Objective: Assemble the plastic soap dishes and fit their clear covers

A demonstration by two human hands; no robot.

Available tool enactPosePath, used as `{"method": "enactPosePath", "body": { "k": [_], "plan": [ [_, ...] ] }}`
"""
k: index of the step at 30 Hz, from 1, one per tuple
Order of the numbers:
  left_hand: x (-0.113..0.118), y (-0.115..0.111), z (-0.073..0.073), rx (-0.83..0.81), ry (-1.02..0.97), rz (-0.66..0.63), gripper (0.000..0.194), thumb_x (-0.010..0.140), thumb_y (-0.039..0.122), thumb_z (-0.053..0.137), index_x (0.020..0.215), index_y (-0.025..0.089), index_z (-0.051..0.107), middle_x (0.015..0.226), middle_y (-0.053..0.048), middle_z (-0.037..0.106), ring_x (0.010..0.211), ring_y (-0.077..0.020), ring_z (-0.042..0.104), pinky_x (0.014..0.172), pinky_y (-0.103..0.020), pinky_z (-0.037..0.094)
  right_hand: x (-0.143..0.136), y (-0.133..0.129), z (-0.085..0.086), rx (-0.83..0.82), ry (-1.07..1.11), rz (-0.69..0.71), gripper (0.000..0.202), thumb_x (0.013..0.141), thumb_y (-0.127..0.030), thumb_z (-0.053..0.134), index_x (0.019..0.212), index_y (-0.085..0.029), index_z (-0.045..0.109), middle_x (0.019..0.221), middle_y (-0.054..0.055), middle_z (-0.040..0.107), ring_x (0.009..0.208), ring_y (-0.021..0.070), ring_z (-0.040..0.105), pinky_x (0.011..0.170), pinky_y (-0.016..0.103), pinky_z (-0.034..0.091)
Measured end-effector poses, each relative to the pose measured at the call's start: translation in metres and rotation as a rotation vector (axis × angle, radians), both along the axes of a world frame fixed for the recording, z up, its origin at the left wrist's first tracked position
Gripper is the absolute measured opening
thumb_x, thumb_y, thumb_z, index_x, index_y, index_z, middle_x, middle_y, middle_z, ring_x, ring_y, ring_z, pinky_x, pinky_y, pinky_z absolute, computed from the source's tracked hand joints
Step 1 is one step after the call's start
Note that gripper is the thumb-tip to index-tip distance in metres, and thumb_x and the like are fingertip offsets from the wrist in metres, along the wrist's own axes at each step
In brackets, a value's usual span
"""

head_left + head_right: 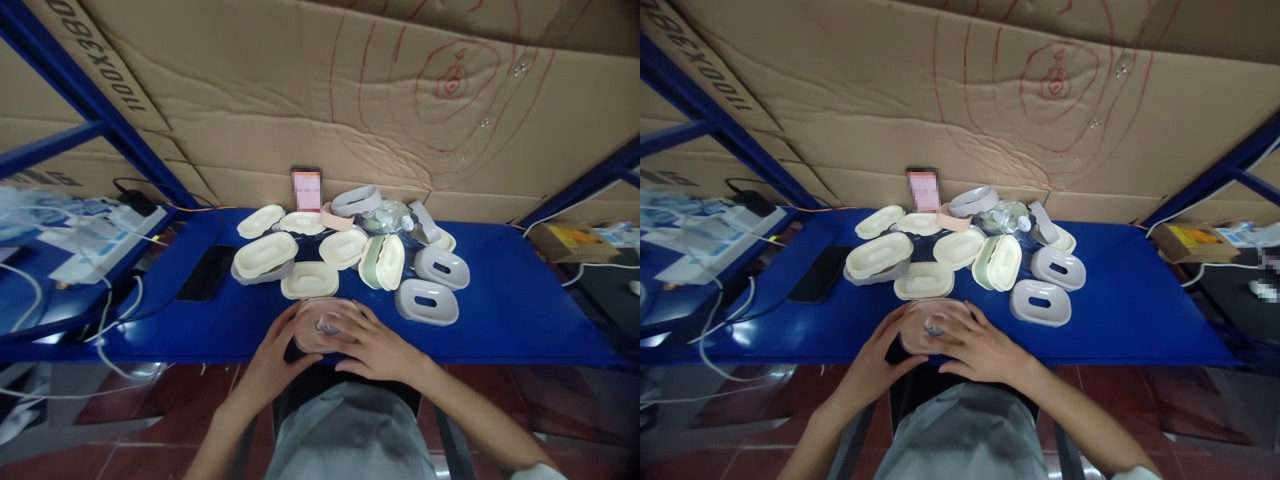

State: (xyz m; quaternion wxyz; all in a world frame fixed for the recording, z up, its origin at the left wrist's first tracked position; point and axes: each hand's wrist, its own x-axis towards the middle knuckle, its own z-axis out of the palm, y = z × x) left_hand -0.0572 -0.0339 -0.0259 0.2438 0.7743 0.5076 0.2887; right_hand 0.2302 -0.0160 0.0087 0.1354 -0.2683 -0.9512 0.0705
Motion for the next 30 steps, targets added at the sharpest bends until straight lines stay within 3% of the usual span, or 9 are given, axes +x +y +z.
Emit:
{"method": "enactPosePath", "body": {
  "k": [7,12,16,20,24,30],
  "plan": [
    [-0.0003,0.0037,0.0019,-0.054,-0.063,-0.001,0.07,0.086,0.054,0.086,0.146,0.037,0.056,0.161,-0.008,0.055,0.147,-0.0331,0.056,0.119,-0.056,0.052,0.0013,-0.0055,-0.0042,0.054,0.011,0.001,0.052,0.111,-0.021,0.05,0.162,-0.031,0.047,0.169,0.002,0.048,0.164,0.0237,0.029,0.136,0.062,0.016],
    [0.0026,0.0009,0.0018,-0.08,-0.071,0.009,0.083,0.083,0.057,0.088,0.154,0.039,0.049,0.158,-0.01,0.054,0.147,-0.0353,0.055,0.119,-0.059,0.05,0.0041,-0.005,-0.0058,0.079,0.025,0.026,0.057,0.107,-0.018,0.054,0.162,-0.03,0.046,0.169,0.003,0.048,0.165,0.0246,0.027,0.136,0.064,0.015],
    [0.0047,0.0005,0.0022,-0.1,-0.063,-0.007,0.083,0.085,0.055,0.086,0.156,0.039,0.047,0.159,-0.011,0.052,0.146,-0.0367,0.056,0.118,-0.059,0.052,0.0051,-0.0054,-0.0058,0.068,0.033,0.069,0.059,0.106,-0.016,0.053,0.162,-0.031,0.046,0.169,0.001,0.048,0.165,0.0237,0.026,0.136,0.066,0.01],
    [0.0057,0.0012,0.0051,-0.129,-0.057,-0.011,0.084,0.085,0.051,0.087,0.158,0.04,0.046,0.16,-0.01,0.05,0.148,-0.0358,0.054,0.12,-0.057,0.05,0.0044,-0.0021,-0.0034,0.018,0.094,0.02,0.05,0.11,-0.027,0.056,0.159,-0.028,0.051,0.169,0.004,0.048,0.164,0.0236,0.029,0.136,0.061,0.016],
    [0.0057,0.0012,0.0079,-0.152,-0.043,-0.015,0.082,0.087,0.051,0.085,0.158,0.039,0.046,0.161,-0.01,0.049,0.149,-0.0351,0.052,0.123,-0.056,0.048,0.0039,0.0003,-0.0052,0.011,0.123,-0.033,0.059,0.105,-0.043,0.067,0.159,-0.023,0.052,0.165,0.014,0.052,0.162,0.0281,0.034,0.134,0.06,0.027],
    [0.004,0.0003,0.0065,-0.104,-0.067,-0.051,0.079,0.088,0.048,0.085,0.157,0.037,0.046,0.161,-0.011,0.05,0.15,-0.0346,0.052,0.121,-0.057,0.049,0.0057,-0.0025,-0.001,-0.126,0.216,-0.131,0.065,0.1,-0.039,0.075,0.16,-0.026,0.052,0.175,0.012,0.036,0.168,0.0313,0.016,0.13,0.056,0.039]
  ]
}}
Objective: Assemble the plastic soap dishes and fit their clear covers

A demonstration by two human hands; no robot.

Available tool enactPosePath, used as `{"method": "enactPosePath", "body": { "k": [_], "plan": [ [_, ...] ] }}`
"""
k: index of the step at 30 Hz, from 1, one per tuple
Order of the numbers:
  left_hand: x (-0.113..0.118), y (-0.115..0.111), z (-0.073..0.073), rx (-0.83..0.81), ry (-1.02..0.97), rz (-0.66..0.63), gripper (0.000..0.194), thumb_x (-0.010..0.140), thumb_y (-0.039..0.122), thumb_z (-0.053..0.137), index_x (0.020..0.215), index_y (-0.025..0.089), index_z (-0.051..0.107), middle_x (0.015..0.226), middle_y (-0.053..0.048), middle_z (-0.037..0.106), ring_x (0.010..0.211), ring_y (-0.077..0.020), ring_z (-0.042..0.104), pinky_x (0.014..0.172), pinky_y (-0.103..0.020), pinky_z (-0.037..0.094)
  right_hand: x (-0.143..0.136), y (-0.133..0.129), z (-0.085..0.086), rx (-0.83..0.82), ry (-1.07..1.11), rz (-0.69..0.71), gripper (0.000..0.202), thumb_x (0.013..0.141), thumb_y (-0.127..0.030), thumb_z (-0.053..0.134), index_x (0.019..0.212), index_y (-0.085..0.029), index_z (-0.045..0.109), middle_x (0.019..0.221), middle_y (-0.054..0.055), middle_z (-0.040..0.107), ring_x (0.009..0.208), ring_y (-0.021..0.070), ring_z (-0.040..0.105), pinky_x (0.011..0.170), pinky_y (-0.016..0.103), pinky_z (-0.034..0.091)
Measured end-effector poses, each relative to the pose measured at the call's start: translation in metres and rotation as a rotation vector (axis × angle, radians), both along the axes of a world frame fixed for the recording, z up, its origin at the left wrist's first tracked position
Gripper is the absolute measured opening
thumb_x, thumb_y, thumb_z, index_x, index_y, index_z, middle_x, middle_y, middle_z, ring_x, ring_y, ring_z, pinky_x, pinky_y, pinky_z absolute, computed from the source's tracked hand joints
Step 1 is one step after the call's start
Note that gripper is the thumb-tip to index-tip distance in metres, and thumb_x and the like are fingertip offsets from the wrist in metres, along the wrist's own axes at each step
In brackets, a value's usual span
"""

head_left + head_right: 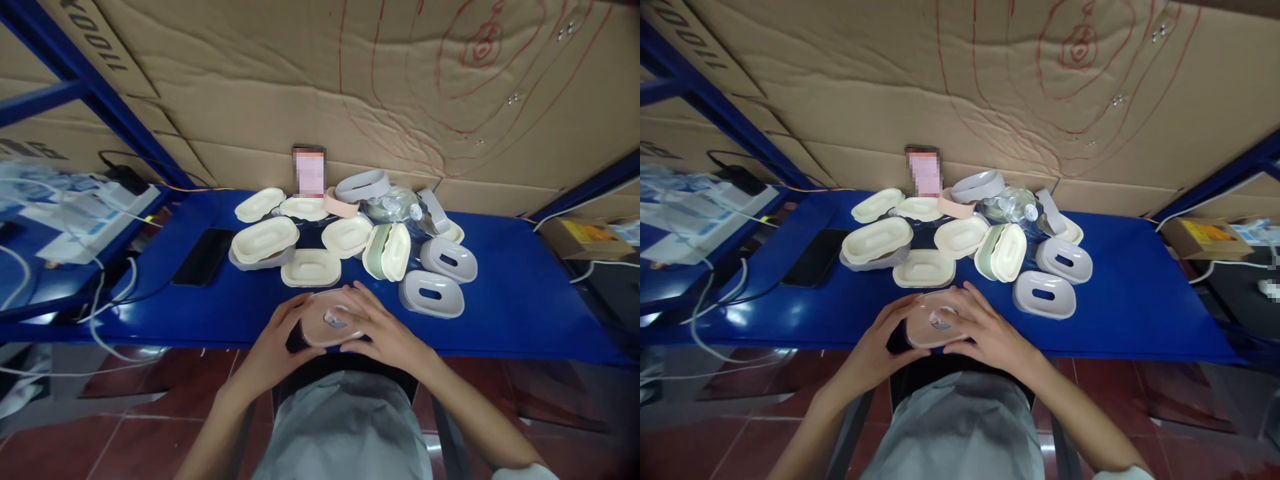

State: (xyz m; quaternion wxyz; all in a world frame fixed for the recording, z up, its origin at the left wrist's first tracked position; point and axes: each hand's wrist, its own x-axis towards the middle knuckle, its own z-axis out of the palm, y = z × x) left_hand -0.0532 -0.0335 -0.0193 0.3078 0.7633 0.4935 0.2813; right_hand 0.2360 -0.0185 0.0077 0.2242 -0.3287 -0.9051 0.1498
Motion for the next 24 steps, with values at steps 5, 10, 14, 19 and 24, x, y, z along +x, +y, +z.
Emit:
{"method": "enactPosePath", "body": {
  "k": [5,10,14,19,24],
  "plan": [
    [0.001,-0.001,0.005,0.031,0.001,-0.028,0.074,0.093,0.045,0.08,0.157,0.036,0.046,0.164,-0.01,0.049,0.152,-0.0321,0.05,0.122,-0.055,0.048,-0.001,-0.002,-0.002,0.003,0.02,-0.017,0.067,0.102,-0.036,0.073,0.163,-0.03,0.047,0.175,0.011,0.036,0.165,0.0317,0.026,0.128,0.059,0.04],
    [-0.001,0.002,0.006,0.024,-0.02,-0.037,0.073,0.094,0.052,0.077,0.158,0.036,0.047,0.163,-0.01,0.051,0.152,-0.033,0.051,0.123,-0.054,0.047,-0.002,-0.004,-0.009,0.035,0.016,-0.067,0.067,0.1,-0.044,0.074,0.161,-0.029,0.05,0.174,0.013,0.037,0.164,0.0337,0.029,0.128,0.061,0.041],
    [-0.001,0.004,0.002,0.054,-0.001,-0.037,0.075,0.094,0.052,0.078,0.16,0.038,0.045,0.164,-0.008,0.052,0.151,-0.0312,0.052,0.124,-0.052,0.047,-0.005,-0.004,-0.01,0.075,-0.025,-0.071,0.067,0.099,-0.043,0.075,0.16,-0.028,0.052,0.173,0.014,0.038,0.164,0.0339,0.029,0.127,0.057,0.043],
    [0.004,-0.006,0.008,0.104,0.035,-0.019,0.091,0.093,0.053,0.078,0.168,0.038,0.029,0.173,-0.01,0.04,0.157,-0.0344,0.044,0.124,-0.053,0.047,0.017,-0.027,-0.003,0.227,-0.002,-0.112,0.071,0.099,-0.043,0.075,0.163,-0.03,0.048,0.171,0.015,0.041,0.159,0.0359,0.038,0.123,0.057,0.048],
    [0.033,-0.021,0.013,0.306,0.065,-0.117,0.062,0.105,0.032,0.063,0.162,0.036,0.04,0.159,-0.01,0.056,0.144,-0.0297,0.058,0.117,-0.052,0.053,0.116,-0.064,0.013,0.484,0.159,-0.698,0.084,0.092,-0.041,0.083,0.166,-0.032,0.044,0.166,0.016,0.048,0.149,0.0423,0.052,0.119,0.063,0.049]
  ]
}}
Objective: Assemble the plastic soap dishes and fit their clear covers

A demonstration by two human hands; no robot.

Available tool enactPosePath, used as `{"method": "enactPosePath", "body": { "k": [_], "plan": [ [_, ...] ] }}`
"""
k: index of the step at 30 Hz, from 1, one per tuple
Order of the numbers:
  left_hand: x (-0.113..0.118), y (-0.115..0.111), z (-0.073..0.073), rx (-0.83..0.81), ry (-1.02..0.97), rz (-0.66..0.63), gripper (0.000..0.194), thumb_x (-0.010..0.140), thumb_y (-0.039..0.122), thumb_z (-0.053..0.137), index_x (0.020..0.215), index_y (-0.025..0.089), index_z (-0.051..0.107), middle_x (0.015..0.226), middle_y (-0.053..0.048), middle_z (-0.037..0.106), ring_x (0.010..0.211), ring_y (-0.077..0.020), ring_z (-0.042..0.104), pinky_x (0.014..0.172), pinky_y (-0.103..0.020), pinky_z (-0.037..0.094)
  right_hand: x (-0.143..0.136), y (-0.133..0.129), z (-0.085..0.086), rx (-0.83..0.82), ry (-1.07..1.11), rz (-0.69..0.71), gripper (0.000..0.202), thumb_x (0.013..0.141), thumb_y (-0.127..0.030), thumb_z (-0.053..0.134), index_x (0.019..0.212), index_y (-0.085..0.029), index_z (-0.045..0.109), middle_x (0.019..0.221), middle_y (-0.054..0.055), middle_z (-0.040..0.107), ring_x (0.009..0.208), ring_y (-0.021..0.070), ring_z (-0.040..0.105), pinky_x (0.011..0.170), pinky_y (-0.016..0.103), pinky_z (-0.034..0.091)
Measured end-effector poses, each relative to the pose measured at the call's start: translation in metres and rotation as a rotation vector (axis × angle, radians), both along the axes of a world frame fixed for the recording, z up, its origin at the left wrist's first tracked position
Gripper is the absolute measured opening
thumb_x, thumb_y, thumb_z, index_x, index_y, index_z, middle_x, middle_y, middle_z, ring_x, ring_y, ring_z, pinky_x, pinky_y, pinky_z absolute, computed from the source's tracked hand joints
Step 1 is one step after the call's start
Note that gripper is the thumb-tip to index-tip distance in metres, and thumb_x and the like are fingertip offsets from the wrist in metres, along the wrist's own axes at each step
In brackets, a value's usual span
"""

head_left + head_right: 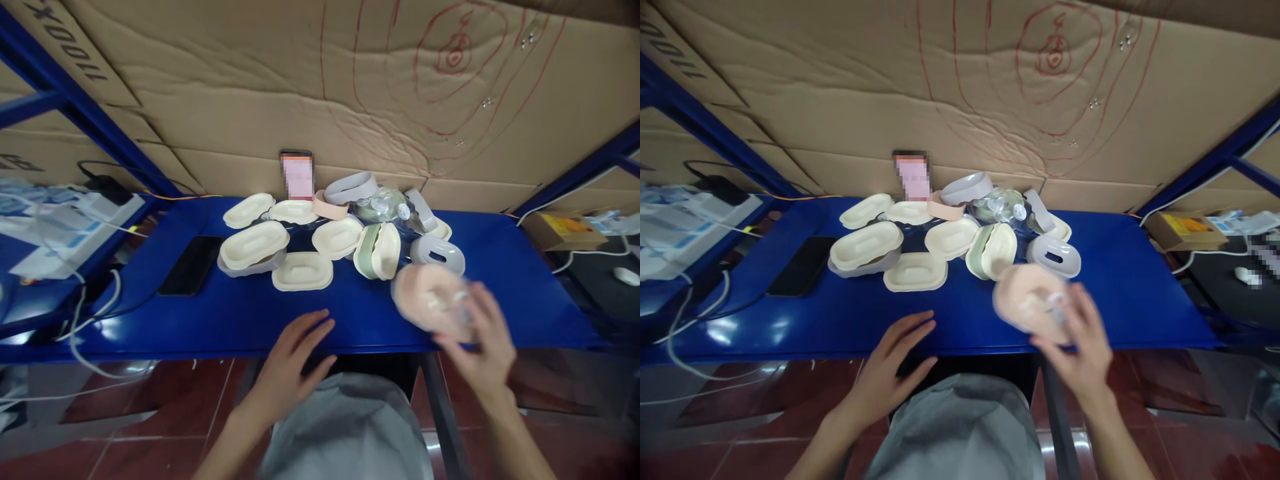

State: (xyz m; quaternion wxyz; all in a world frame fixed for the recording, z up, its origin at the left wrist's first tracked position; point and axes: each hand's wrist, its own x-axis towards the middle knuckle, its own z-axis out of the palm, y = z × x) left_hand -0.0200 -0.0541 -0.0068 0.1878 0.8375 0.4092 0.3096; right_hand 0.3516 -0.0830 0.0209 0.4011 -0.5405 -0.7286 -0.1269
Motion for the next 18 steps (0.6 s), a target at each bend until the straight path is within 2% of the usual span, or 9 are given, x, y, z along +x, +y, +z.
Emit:
{"method": "enactPosePath", "body": {
  "k": [3,4,6,9,12,14,16,18],
  "plan": [
    [0.03,0.009,0.001,0.105,0.101,-0.145,0.054,0.107,0.029,0.06,0.159,0.032,0.046,0.158,-0.01,0.059,0.141,-0.0295,0.059,0.117,-0.053,0.052,0.068,-0.006,-0.006,0.104,0.058,-0.458,0.074,0.093,-0.046,0.081,0.16,-0.025,0.055,0.155,0.021,0.06,0.144,0.0439,0.058,0.119,0.063,0.048],
    [0.041,0.015,0.002,0.114,0.141,-0.172,0.053,0.107,0.03,0.058,0.159,0.031,0.047,0.16,-0.01,0.056,0.143,-0.0302,0.058,0.119,-0.054,0.05,0.087,-0.005,-0.012,0.097,0.054,-0.55,0.073,0.093,-0.05,0.08,0.158,-0.023,0.058,0.154,0.022,0.061,0.143,0.0451,0.058,0.118,0.063,0.048],
    [0.061,0.025,0.006,0.114,0.213,-0.213,0.053,0.109,0.032,0.057,0.161,0.029,0.046,0.167,-0.011,0.05,0.149,-0.0311,0.053,0.122,-0.055,0.047,0.115,0.0,-0.027,0.02,0.047,-0.642,0.073,0.093,-0.059,0.077,0.153,-0.019,0.063,0.154,0.025,0.059,0.142,0.0478,0.058,0.115,0.065,0.049],
    [0.084,0.034,0.013,0.148,0.27,-0.275,0.054,0.109,0.035,0.056,0.162,0.027,0.045,0.171,-0.01,0.044,0.155,-0.0308,0.046,0.126,-0.054,0.042,0.134,0.012,-0.045,-0.129,0.027,-0.62,0.079,0.095,-0.07,0.067,0.15,-0.014,0.063,0.16,0.028,0.05,0.145,0.0504,0.053,0.113,0.07,0.048],
    [0.088,0.035,0.017,0.182,0.268,-0.278,0.048,0.11,0.032,0.053,0.157,0.027,0.05,0.17,-0.009,0.046,0.154,-0.0287,0.048,0.126,-0.052,0.042,0.124,0.021,-0.04,-0.145,-0.042,-0.635,0.081,0.1,-0.069,0.058,0.158,-0.013,0.053,0.169,0.03,0.037,0.156,0.0522,0.036,0.117,0.076,0.036],
    [0.075,0.037,0.014,0.173,0.228,-0.153,0.044,0.11,0.029,0.05,0.153,0.028,0.055,0.166,-0.009,0.052,0.15,-0.0276,0.053,0.126,-0.051,0.041,0.101,0.023,-0.03,-0.097,-0.064,-0.56,0.071,0.106,-0.059,0.054,0.161,-0.015,0.049,0.168,0.027,0.041,0.158,0.0467,0.035,0.12,0.072,0.033],
    [0.052,0.042,0.006,0.161,0.199,0.087,0.044,0.109,0.028,0.049,0.152,0.028,0.057,0.161,-0.011,0.056,0.148,-0.0312,0.055,0.126,-0.057,0.039,0.071,0.021,-0.024,-0.138,-0.107,-0.338,0.058,0.109,-0.05,0.053,0.159,-0.021,0.051,0.16,0.02,0.055,0.152,0.0379,0.048,0.123,0.063,0.036],
    [0.028,0.045,-0.002,0.155,0.222,0.301,0.046,0.108,0.029,0.05,0.153,0.026,0.056,0.155,-0.015,0.061,0.148,-0.0378,0.053,0.123,-0.065,0.037,0.039,0.018,-0.023,-0.266,-0.193,-0.128,0.051,0.109,-0.045,0.054,0.157,-0.028,0.052,0.153,0.014,0.063,0.145,0.0329,0.056,0.124,0.06,0.033]
  ]
}}
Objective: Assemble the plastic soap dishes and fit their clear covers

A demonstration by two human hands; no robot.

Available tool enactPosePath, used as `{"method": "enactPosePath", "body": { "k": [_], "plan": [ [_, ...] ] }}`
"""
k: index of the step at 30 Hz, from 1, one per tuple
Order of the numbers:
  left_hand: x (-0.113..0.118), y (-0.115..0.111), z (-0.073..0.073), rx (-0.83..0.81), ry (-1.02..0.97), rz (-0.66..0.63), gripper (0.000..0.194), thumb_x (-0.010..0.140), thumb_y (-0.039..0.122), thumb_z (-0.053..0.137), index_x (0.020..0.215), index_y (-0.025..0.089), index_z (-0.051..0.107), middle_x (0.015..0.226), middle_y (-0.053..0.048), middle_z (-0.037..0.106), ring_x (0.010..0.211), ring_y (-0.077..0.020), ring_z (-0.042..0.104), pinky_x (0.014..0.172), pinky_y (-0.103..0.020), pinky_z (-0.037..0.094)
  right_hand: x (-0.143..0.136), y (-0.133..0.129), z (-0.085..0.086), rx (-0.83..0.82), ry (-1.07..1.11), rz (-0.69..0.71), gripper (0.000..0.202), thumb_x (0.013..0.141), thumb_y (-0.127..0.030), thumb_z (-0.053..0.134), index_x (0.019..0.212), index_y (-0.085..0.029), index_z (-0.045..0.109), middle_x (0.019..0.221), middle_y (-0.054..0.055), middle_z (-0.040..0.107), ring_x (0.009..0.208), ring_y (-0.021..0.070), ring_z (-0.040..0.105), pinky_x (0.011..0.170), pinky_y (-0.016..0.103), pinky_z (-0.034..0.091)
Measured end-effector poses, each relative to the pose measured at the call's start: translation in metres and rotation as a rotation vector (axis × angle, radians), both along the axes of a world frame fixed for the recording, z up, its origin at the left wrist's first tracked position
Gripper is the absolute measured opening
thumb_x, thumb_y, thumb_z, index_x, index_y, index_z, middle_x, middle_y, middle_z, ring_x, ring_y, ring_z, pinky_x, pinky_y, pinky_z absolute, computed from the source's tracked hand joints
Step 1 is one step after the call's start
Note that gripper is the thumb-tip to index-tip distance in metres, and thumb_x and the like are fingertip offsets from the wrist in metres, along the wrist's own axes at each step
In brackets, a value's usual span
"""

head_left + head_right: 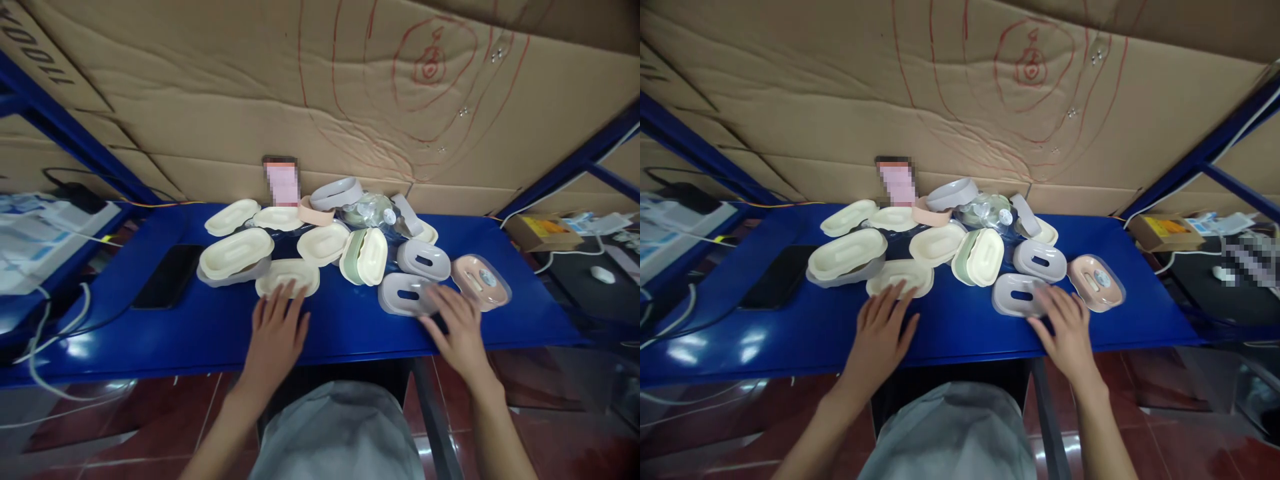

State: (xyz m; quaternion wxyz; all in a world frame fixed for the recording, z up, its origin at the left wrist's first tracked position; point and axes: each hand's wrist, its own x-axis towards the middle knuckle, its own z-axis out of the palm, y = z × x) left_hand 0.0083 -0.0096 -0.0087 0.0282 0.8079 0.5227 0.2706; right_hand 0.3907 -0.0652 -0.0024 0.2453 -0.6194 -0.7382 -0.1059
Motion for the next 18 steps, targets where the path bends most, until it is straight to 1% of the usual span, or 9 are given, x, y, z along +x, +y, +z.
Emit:
{"method": "enactPosePath", "body": {
  "k": [1,3,6,8,9,11,14,16,18],
  "plan": [
    [-0.01,-0.001,-0.004,-0.001,0.018,0.05,0.046,0.108,0.028,0.05,0.153,0.025,0.057,0.152,-0.015,0.064,0.146,-0.0394,0.054,0.12,-0.066,0.039,-0.014,-0.002,-0.002,-0.063,-0.027,0.062,0.048,0.11,-0.043,0.055,0.156,-0.029,0.053,0.151,0.012,0.065,0.144,0.0323,0.057,0.125,0.061,0.03],
    [-0.02,-0.009,-0.008,-0.007,0.055,0.025,0.045,0.107,0.021,0.05,0.15,0.026,0.059,0.144,-0.014,0.069,0.137,-0.0371,0.062,0.112,-0.06,0.047,-0.038,-0.008,-0.006,-0.123,-0.043,0.139,0.043,0.11,-0.038,0.055,0.153,-0.031,0.057,0.146,0.01,0.069,0.141,0.0314,0.059,0.126,0.062,0.025],
    [-0.012,-0.032,-0.012,-0.015,0.068,-0.196,0.053,0.102,0.005,0.047,0.147,0.029,0.061,0.137,-0.01,0.074,0.122,-0.0285,0.07,0.097,-0.045,0.055,-0.062,-0.016,-0.008,-0.131,0.02,0.237,0.038,0.11,-0.032,0.058,0.147,-0.032,0.062,0.137,0.006,0.075,0.132,0.0289,0.065,0.122,0.057,0.031],
    [0.0,-0.046,-0.013,-0.005,0.048,-0.309,0.056,0.101,0.001,0.047,0.148,0.029,0.06,0.138,-0.009,0.073,0.121,-0.0263,0.071,0.094,-0.041,0.056,-0.078,-0.019,-0.004,-0.117,0.074,0.25,0.038,0.109,-0.031,0.06,0.147,-0.032,0.062,0.137,0.006,0.075,0.13,0.0283,0.065,0.119,0.054,0.035],
    [0.005,-0.05,-0.013,0.011,0.034,-0.321,0.056,0.101,0.002,0.049,0.149,0.029,0.059,0.14,-0.009,0.072,0.122,-0.0264,0.07,0.096,-0.041,0.056,-0.086,-0.018,-0.001,-0.113,0.097,0.244,0.038,0.109,-0.03,0.059,0.147,-0.031,0.062,0.138,0.006,0.074,0.13,0.0281,0.065,0.118,0.053,0.036],
    [0.011,-0.053,-0.013,0.074,0.002,-0.259,0.054,0.103,0.01,0.058,0.152,0.03,0.056,0.148,-0.013,0.066,0.128,-0.0295,0.068,0.102,-0.044,0.055,-0.106,-0.016,0.006,-0.132,0.114,0.253,0.036,0.11,-0.031,0.057,0.146,-0.03,0.063,0.142,0.007,0.072,0.134,0.028,0.063,0.117,0.052,0.038],
    [0.008,-0.044,-0.012,0.136,-0.02,-0.156,0.06,0.102,0.026,0.068,0.159,0.031,0.049,0.16,-0.018,0.054,0.142,-0.0373,0.059,0.11,-0.053,0.051,-0.137,-0.008,0.01,-0.214,0.063,0.359,0.039,0.11,-0.037,0.058,0.147,-0.029,0.062,0.151,0.01,0.065,0.142,0.03,0.056,0.122,0.055,0.036],
    [0.001,-0.038,-0.012,0.105,0.002,-0.19,0.063,0.104,0.03,0.066,0.163,0.032,0.044,0.164,-0.017,0.051,0.149,-0.0376,0.052,0.115,-0.054,0.049,-0.153,-0.003,0.009,-0.26,0.016,0.443,0.042,0.109,-0.04,0.06,0.149,-0.026,0.061,0.156,0.012,0.061,0.149,0.0317,0.051,0.126,0.06,0.032],
    [-0.007,-0.036,-0.013,0.053,0.034,-0.264,0.061,0.107,0.031,0.061,0.165,0.033,0.042,0.163,-0.013,0.054,0.152,-0.0343,0.05,0.118,-0.051,0.048,-0.16,0.0,0.006,-0.291,-0.008,0.509,0.041,0.109,-0.037,0.06,0.148,-0.025,0.061,0.16,0.012,0.058,0.154,0.0316,0.046,0.129,0.062,0.03]
  ]
}}
